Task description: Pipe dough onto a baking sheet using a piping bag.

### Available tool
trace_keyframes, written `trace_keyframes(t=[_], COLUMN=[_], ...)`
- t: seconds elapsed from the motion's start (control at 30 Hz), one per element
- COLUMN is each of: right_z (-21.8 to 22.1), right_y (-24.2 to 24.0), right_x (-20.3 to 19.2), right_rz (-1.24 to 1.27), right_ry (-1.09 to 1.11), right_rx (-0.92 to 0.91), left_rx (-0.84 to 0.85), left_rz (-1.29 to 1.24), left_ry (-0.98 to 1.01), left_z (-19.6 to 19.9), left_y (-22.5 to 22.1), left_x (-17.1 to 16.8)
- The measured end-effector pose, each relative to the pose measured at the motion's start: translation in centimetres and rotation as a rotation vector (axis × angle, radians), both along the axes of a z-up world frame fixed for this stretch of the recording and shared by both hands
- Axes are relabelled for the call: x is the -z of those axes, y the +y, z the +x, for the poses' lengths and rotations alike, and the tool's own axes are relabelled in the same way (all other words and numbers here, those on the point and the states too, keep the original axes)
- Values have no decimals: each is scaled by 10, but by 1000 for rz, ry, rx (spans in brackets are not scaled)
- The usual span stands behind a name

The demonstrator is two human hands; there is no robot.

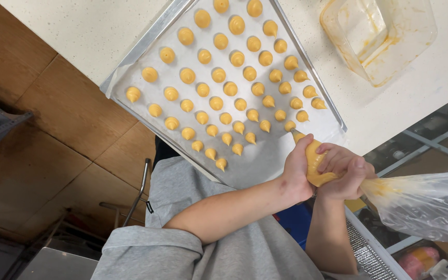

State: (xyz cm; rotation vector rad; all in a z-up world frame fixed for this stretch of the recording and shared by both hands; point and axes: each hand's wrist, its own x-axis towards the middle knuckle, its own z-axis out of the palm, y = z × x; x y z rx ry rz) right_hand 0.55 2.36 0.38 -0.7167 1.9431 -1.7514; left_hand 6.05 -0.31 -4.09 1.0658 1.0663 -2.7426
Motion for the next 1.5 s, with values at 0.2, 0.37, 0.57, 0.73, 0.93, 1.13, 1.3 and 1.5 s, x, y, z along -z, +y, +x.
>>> trace_keyframes(t=[0.2, 0.37, 0.57, 0.73, 0.93, 1.13, 1.3, 1.5], right_z=[-11, -2, 30, 45, 47, 48, 48, 46], right_y=[39, 58, 49, 21, 9, 7, 3, 5], right_x=[-2, -21, -12, -12, -4, 4, 7, 7], right_rz=[-81, -125, -54, 18, 54, 52, 29, 52], right_ry=[-76, -74, -90, -42, -9, 49, 46, 16], right_rx=[15, -1, -5, -39, -83, -80, -48, -68], left_rx=[-104, -52, -31, -30, -40, -107, -51, -57], left_rz=[2, -54, 3, 48, 81, 45, 76, 82], left_ry=[99, 42, 6, -4, -6, 11, -11, -31], left_z=[4, 14, 39, 49, 49, 44, 43, 42], left_y=[0, 24, 32, 38, 17, 27, 18, 14], left_x=[-21, -39, -16, 9, 7, 20, 17, 16])
